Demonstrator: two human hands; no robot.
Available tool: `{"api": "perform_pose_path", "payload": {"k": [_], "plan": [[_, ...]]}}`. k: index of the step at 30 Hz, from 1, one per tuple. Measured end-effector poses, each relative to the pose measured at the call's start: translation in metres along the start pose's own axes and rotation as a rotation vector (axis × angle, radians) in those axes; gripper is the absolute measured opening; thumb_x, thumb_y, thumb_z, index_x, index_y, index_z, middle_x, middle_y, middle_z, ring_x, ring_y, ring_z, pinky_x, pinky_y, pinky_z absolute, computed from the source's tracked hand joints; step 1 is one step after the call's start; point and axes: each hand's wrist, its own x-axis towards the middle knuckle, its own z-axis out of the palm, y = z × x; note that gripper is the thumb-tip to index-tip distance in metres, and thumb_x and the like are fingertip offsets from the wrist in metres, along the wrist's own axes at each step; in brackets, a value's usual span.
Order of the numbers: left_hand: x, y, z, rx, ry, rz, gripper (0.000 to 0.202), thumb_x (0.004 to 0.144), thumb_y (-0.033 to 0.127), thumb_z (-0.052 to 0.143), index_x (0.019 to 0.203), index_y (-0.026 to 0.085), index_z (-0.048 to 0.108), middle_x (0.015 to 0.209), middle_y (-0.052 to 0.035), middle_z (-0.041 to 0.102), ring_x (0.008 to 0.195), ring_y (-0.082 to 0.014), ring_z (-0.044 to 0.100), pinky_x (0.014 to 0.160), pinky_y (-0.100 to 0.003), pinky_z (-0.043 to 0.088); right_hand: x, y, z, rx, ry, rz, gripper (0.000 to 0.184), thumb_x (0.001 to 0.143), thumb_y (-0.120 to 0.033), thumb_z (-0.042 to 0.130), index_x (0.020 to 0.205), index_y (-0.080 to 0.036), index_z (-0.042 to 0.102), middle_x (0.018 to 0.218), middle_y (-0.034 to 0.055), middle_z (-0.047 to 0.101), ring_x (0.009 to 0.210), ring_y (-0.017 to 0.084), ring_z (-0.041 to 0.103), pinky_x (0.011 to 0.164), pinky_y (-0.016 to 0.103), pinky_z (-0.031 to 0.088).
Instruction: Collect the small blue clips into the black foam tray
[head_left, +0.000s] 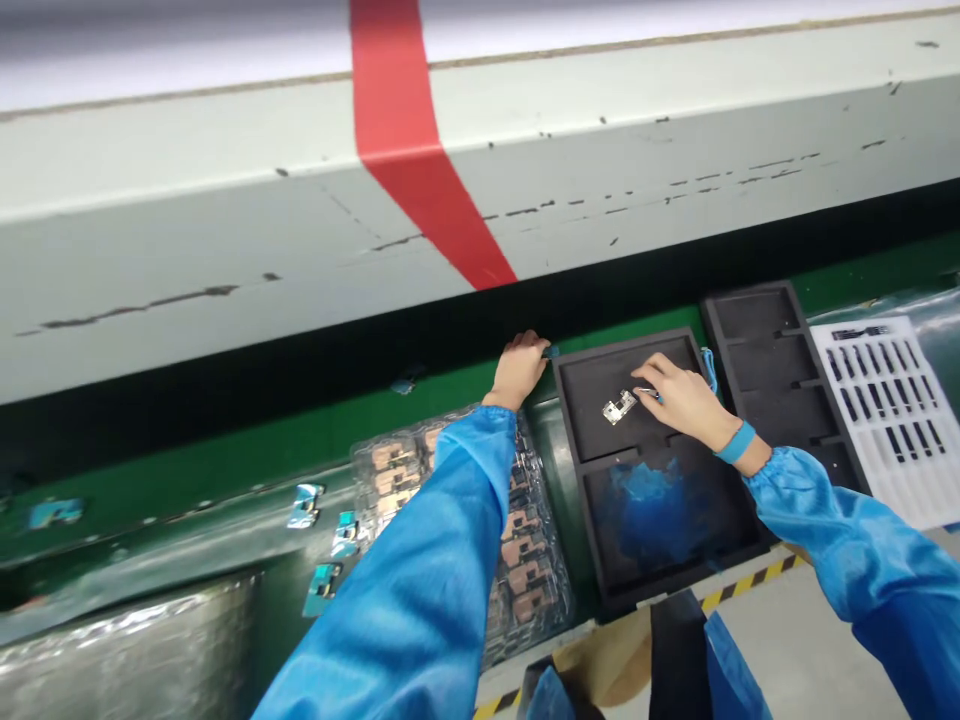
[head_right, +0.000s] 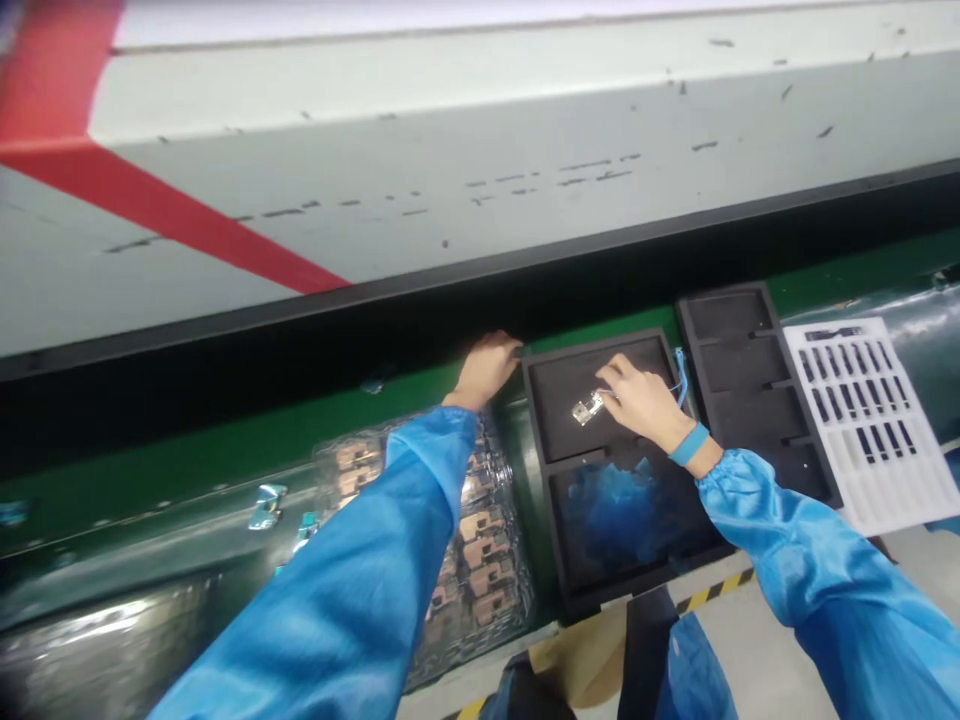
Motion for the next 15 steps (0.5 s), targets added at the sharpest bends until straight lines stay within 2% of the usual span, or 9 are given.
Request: {"api": "perform_pose_path", "payload": {"k": [3,5,9,11,15], "plan": [[-0.002,-0.004,-0.005,-0.071,0.027,-0.032,0.018,0.082,0.010,0.068,0.093,0.024,0.070,0.103,-0.0096,0.072,0.113,-0.0326,0.067,0.106,-0.044,0.054,0.003,-0.008,0.005,-0.006,-0.023,-0.003,0.039,0.114,-0.035,0.041,0.144,-0.020,0.061,0.144,0.0142,0.060,0.101,0.026,0.075,0.079,0.035,0.055],[-0.002,-0.004,-0.012,-0.125,0.082,-0.076,0.014,0.085,0.011,0.065,0.093,0.023,0.068,0.097,-0.0088,0.071,0.105,-0.0310,0.069,0.103,-0.045,0.055,0.005,-0.011,0.014,-0.015,-0.063,-0.045,0.037,0.113,-0.032,0.044,0.143,-0.020,0.062,0.144,0.0149,0.060,0.100,0.025,0.075,0.078,0.035,0.055],[-0.009,0.015,-0.017,-0.274,0.135,-0.118,0.014,0.092,0.023,0.067,0.105,0.020,0.068,0.107,-0.0097,0.074,0.091,-0.0244,0.072,0.091,-0.040,0.060,0.014,-0.019,0.033,-0.031,-0.138,-0.177,0.038,0.109,-0.030,0.057,0.146,-0.022,0.060,0.151,0.0157,0.054,0.107,0.025,0.073,0.079,0.032,0.055],[-0.016,0.033,-0.010,-0.359,0.081,-0.103,0.017,0.093,0.026,0.069,0.109,0.020,0.069,0.108,-0.0081,0.077,0.088,-0.0217,0.075,0.084,-0.034,0.061,0.021,-0.020,0.038,-0.045,-0.157,-0.213,0.038,0.107,-0.029,0.060,0.144,-0.019,0.060,0.151,0.0175,0.053,0.108,0.025,0.073,0.079,0.032,0.054],[-0.031,0.067,0.017,-0.439,-0.088,-0.096,0.016,0.087,0.018,0.076,0.102,0.021,0.072,0.088,-0.0021,0.079,0.080,-0.0202,0.077,0.076,-0.029,0.060,0.032,-0.012,0.039,-0.080,-0.196,-0.310,0.028,0.108,-0.026,0.058,0.133,-0.017,0.065,0.145,0.0164,0.058,0.105,0.024,0.073,0.077,0.031,0.051]]}}
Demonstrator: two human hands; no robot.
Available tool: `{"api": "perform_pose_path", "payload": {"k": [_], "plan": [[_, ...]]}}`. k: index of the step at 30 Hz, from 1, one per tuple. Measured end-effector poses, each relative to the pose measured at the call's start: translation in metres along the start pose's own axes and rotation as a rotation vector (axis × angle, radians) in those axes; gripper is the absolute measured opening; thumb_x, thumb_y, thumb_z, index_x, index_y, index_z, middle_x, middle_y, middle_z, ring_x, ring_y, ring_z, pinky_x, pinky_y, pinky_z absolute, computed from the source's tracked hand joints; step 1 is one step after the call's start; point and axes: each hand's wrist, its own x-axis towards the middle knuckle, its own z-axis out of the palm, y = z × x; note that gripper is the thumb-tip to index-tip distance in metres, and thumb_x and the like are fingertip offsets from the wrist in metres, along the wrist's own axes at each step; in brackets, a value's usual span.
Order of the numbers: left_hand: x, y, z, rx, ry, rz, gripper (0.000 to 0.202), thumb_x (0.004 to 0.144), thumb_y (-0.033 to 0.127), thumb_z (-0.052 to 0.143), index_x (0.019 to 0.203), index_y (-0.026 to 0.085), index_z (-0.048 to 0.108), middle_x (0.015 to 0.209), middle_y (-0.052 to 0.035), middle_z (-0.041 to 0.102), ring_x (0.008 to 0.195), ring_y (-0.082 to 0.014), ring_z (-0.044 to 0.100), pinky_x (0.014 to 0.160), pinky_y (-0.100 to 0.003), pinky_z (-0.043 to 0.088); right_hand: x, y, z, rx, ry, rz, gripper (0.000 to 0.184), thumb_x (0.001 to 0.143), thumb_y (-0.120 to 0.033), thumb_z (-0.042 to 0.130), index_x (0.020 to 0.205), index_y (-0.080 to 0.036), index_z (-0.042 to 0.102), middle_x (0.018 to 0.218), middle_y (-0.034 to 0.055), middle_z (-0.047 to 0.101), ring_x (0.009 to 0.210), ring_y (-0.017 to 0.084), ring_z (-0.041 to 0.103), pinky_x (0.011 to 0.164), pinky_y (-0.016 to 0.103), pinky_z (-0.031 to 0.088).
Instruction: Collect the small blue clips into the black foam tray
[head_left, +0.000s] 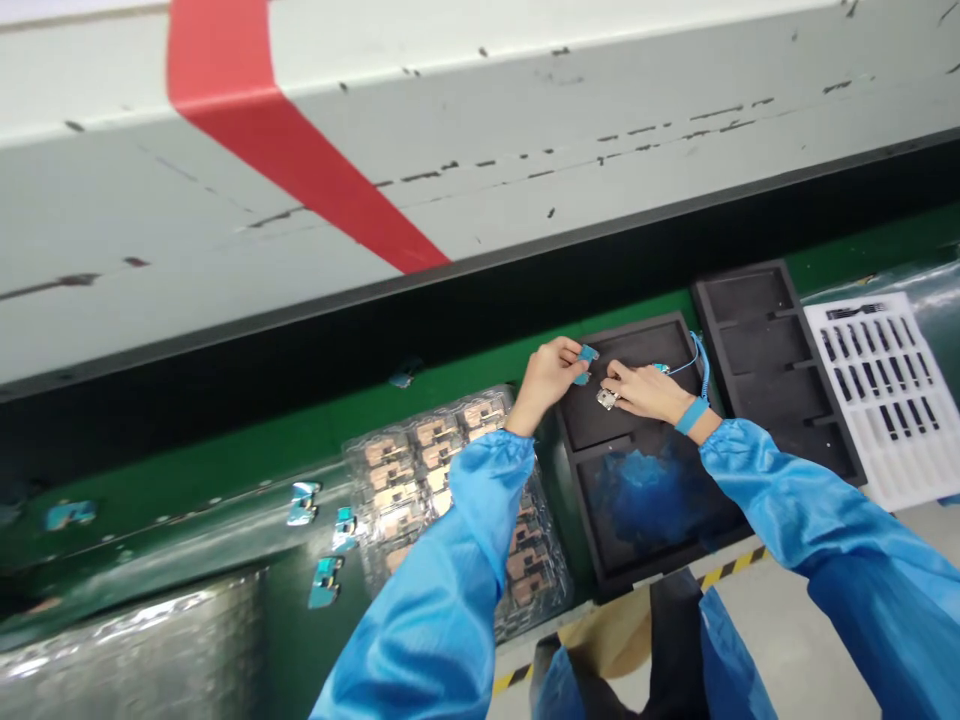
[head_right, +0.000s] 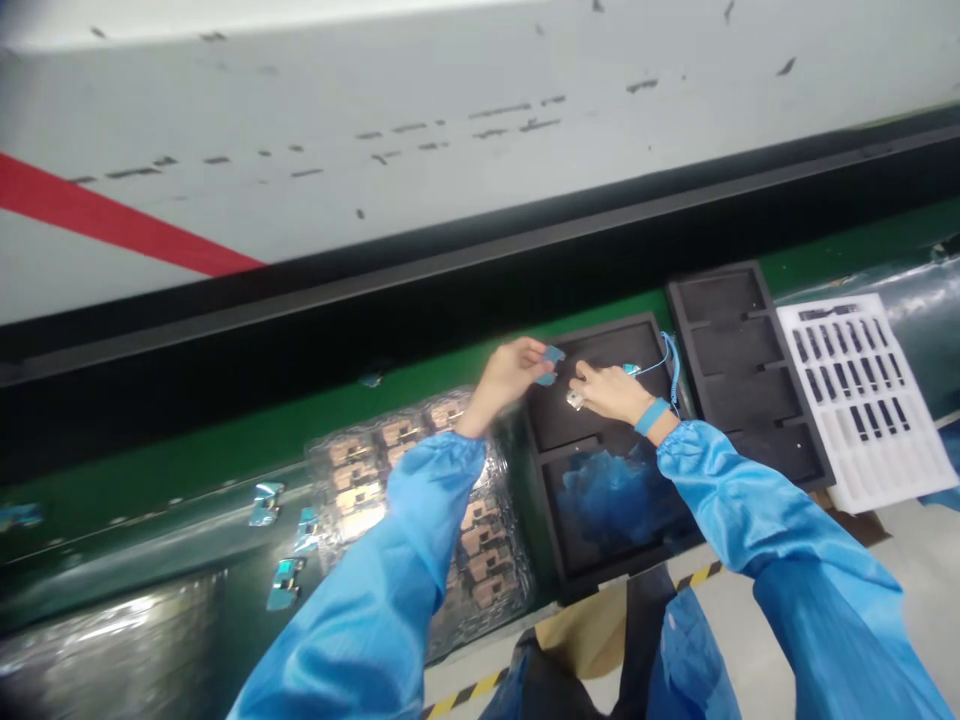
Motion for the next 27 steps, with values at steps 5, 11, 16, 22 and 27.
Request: {"api": "perform_pose_path", "payload": {"k": [5,11,16,22,27], "plan": [[-0.007,0.004,0.028,0.087,-0.024,-0.071,0.017,0.085,0.010,0.078,0.097,0.022,0.074,0.093,-0.0052,0.081,0.091,-0.0242,0.078,0.090,-0.036,0.060,-0.001,0.012,-0.001,-0.028,-0.036,-0.110,0.027,0.110,-0.025,0.051,0.130,-0.014,0.066,0.134,0.0175,0.065,0.107,0.026,0.072,0.078,0.032,0.048],[-0.006,0.005,0.033,0.151,-0.048,-0.096,0.017,0.090,0.009,0.075,0.102,0.022,0.079,0.101,-0.0054,0.083,0.096,-0.0229,0.079,0.089,-0.032,0.060,-0.011,0.008,-0.001,0.009,0.017,0.015,0.037,0.114,-0.030,0.037,0.123,-0.015,0.070,0.128,0.0160,0.071,0.106,0.025,0.072,0.077,0.032,0.045],[-0.016,0.015,0.035,0.199,-0.081,-0.028,0.020,0.092,0.011,0.077,0.109,0.020,0.080,0.098,-0.0048,0.082,0.092,-0.0220,0.079,0.085,-0.030,0.061,-0.014,0.002,0.002,0.086,0.049,0.241,0.035,0.113,-0.027,0.038,0.110,-0.018,0.071,0.112,0.0101,0.076,0.100,0.023,0.074,0.076,0.031,0.045],[-0.044,0.018,0.003,0.367,0.128,0.080,0.028,0.108,0.021,0.058,0.130,0.026,0.075,0.136,-0.0079,0.071,0.133,-0.0259,0.064,0.117,-0.038,0.050,-0.024,-0.010,0.012,0.115,0.112,0.289,0.029,0.112,-0.037,0.048,0.126,-0.019,0.066,0.130,0.0124,0.071,0.102,0.025,0.074,0.074,0.032,0.048],[-0.034,-0.043,-0.092,0.531,0.446,-0.214,0.039,0.110,0.019,0.044,0.145,0.016,0.063,0.153,-0.0200,0.059,0.148,-0.0364,0.048,0.124,-0.055,0.041,-0.041,-0.011,0.020,0.126,0.183,0.263,0.025,0.112,-0.034,0.047,0.123,-0.022,0.066,0.126,0.0093,0.072,0.098,0.025,0.076,0.069,0.033,0.051]]}}
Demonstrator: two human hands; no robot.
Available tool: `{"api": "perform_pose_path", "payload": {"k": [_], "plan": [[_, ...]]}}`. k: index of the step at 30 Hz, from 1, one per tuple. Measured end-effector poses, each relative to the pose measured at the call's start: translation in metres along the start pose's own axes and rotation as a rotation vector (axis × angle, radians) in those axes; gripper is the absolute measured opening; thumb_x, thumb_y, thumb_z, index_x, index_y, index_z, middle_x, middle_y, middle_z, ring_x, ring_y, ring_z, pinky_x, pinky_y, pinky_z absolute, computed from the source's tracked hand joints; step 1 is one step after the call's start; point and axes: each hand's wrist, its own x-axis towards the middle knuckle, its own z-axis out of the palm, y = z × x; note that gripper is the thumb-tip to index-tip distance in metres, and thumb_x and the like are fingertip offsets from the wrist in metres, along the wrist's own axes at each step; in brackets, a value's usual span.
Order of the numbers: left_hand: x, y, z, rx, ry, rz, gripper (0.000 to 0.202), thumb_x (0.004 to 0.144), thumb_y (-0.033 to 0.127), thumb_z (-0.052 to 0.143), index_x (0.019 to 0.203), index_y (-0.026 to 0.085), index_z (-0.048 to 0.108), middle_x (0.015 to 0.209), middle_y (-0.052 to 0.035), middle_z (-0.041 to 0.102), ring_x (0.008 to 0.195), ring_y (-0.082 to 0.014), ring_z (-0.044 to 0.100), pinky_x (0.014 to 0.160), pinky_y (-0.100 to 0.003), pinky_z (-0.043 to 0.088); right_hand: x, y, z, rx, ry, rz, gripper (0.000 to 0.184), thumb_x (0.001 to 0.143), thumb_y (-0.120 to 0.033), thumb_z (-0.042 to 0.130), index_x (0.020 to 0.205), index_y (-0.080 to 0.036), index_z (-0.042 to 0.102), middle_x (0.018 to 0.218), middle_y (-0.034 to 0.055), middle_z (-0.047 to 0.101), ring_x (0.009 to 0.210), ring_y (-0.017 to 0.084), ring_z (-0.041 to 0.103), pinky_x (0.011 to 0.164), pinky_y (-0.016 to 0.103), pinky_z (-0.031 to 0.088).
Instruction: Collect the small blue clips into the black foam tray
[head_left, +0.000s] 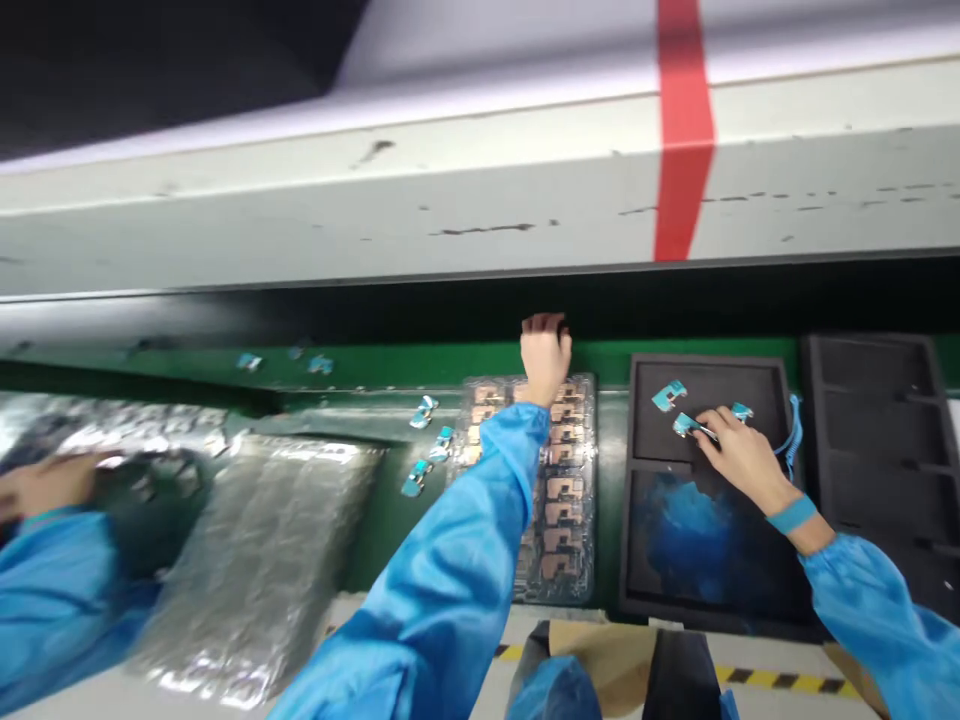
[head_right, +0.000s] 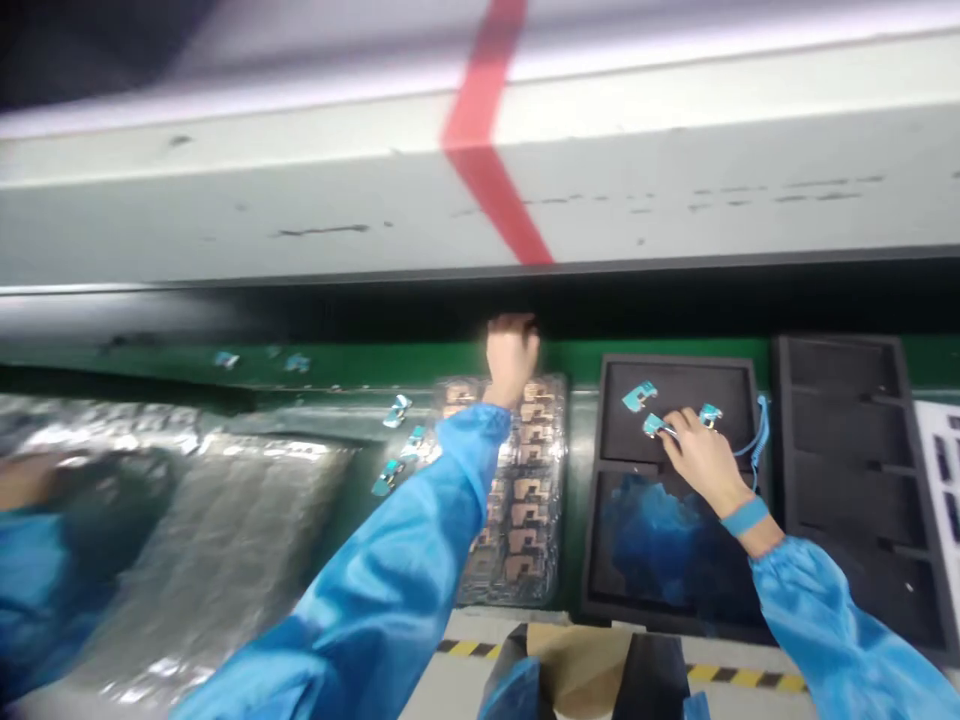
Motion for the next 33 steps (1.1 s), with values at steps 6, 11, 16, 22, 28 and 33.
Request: {"api": "perform_pose_path", "payload": {"k": [6,11,16,22,28,33], "plan": [[0.040,-0.070,0.007,0.108,-0.082,-0.141,0.034,0.090,0.018,0.076,0.123,0.014,0.069,0.131,-0.0195,0.069,0.124,-0.0361,0.064,0.105,-0.049,0.054,-0.016,0.000,-0.002,0.101,0.101,-0.019,0.026,0.112,-0.039,0.045,0.119,-0.027,0.066,0.119,0.0061,0.074,0.092,0.025,0.076,0.067,0.034,0.053],[0.037,-0.069,0.010,0.103,-0.083,-0.077,0.027,0.091,0.018,0.069,0.118,0.017,0.072,0.127,-0.0179,0.068,0.120,-0.0338,0.064,0.104,-0.044,0.054,-0.016,-0.003,-0.008,0.057,0.050,0.033,0.029,0.113,-0.038,0.041,0.122,-0.026,0.066,0.123,0.0072,0.072,0.092,0.024,0.076,0.071,0.034,0.055],[0.024,-0.028,-0.006,0.043,-0.021,0.079,0.036,0.097,0.018,0.059,0.132,0.013,0.068,0.134,-0.0219,0.065,0.128,-0.0383,0.060,0.111,-0.050,0.052,0.007,-0.001,-0.004,-0.052,-0.015,0.080,0.031,0.112,-0.038,0.047,0.133,-0.020,0.062,0.134,0.0138,0.066,0.096,0.027,0.075,0.071,0.036,0.055],[-0.036,0.098,0.021,-0.088,-0.147,0.513,0.036,0.101,0.024,0.067,0.137,0.022,0.066,0.132,-0.0104,0.069,0.128,-0.0290,0.062,0.114,-0.040,0.050,0.010,-0.015,0.010,-0.101,-0.124,0.028,0.030,0.108,-0.033,0.056,0.135,-0.019,0.060,0.137,0.0151,0.062,0.097,0.025,0.074,0.073,0.033,0.055],[-0.062,0.174,0.077,-0.094,-0.263,0.626,0.025,0.100,0.018,0.067,0.125,0.015,0.069,0.127,-0.0163,0.068,0.123,-0.0334,0.064,0.106,-0.044,0.052,-0.001,0.004,0.002,-0.155,-0.108,0.061,0.037,0.112,-0.031,0.044,0.145,-0.021,0.057,0.145,0.0164,0.059,0.102,0.025,0.075,0.075,0.033,0.057],[-0.063,0.187,0.098,-0.098,-0.263,0.598,0.023,0.099,0.014,0.066,0.122,0.011,0.069,0.126,-0.0213,0.068,0.127,-0.0374,0.062,0.103,-0.048,0.052,-0.002,0.036,-0.009,-0.233,-0.052,0.092,0.036,0.110,-0.034,0.051,0.142,-0.020,0.059,0.149,0.0172,0.056,0.110,0.027,0.075,0.074,0.032,0.058]]}}
